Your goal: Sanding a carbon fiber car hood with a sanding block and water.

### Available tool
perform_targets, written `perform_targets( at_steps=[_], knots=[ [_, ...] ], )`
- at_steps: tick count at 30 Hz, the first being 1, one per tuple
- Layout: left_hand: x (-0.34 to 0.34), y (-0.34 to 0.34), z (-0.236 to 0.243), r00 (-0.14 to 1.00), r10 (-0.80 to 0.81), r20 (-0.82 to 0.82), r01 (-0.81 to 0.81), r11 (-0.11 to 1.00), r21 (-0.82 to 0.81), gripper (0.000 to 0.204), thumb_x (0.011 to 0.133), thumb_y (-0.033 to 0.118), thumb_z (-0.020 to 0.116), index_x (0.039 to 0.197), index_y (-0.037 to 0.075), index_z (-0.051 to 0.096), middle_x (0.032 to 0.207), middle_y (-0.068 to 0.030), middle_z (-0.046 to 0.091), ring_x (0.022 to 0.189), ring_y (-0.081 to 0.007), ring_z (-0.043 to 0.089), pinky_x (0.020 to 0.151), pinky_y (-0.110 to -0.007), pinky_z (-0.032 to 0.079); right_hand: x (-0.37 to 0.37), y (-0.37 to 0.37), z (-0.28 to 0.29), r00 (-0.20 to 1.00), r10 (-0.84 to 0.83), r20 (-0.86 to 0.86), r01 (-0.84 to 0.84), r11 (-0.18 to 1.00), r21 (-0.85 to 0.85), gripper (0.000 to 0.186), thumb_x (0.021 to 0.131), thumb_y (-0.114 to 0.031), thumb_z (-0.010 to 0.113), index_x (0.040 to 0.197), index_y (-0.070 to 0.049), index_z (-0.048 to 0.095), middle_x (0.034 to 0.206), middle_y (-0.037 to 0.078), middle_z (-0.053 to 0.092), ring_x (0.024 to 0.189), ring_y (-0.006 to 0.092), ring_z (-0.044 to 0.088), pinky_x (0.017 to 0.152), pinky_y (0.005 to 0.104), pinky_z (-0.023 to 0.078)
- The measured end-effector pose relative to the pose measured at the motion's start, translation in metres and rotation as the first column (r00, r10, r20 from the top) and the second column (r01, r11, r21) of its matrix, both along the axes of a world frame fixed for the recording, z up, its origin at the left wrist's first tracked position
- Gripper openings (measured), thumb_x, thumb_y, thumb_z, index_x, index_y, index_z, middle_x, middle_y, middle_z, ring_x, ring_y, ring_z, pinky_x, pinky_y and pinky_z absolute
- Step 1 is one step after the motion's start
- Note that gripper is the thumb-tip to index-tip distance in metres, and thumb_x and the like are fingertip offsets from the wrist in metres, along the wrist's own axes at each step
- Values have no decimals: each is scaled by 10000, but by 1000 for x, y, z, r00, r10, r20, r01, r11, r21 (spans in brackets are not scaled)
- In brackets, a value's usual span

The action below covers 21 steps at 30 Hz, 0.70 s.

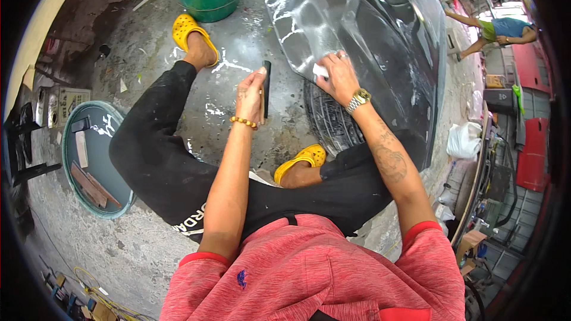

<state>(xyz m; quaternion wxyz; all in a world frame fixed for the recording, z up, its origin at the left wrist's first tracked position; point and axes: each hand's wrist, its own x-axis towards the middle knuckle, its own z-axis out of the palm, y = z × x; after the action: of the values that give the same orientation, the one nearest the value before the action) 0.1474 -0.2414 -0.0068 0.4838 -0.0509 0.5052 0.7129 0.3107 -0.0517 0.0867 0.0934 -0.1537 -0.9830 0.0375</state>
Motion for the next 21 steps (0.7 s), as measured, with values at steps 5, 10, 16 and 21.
perform_targets(
  at_steps=[5,10,16,21],
  knots=[
    [4,2,-7,980,-28,-199,14,997,-71,551,969,406,691,1325,-8,614,1194,-62,659,1125,-190,570,1025,-363,437,20,0,14,984,44,174,-41,999,-20,353,660,-134,805,958,-61,631,959,166,634,972,394,596,840,512,487],
    [3,3,13,992,-1,-123,17,992,127,505,968,425,700,1236,-3,672,1126,-29,680,1070,-127,579,945,-304,457,40,25,32,988,-93,123,90,995,34,388,665,-57,778,1002,-31,587,939,182,622,913,409,576,804,495,475],
    [-58,-48,137,919,380,-108,-325,883,339,247,993,343,693,1037,101,715,935,45,664,866,-67,566,808,-263,464,107,141,63,958,-283,52,278,956,94,385,729,-142,783,1044,-4,610,961,207,649,940,402,578,850,481,467],
    [-158,-180,238,537,534,-653,-533,815,228,262,1008,316,674,1128,85,709,870,58,654,721,-52,566,643,-171,433,180,209,55,888,-452,80,447,891,78,373,723,-147,773,1036,-1,630,955,210,671,959,398,609,874,471,473]
  ],
)
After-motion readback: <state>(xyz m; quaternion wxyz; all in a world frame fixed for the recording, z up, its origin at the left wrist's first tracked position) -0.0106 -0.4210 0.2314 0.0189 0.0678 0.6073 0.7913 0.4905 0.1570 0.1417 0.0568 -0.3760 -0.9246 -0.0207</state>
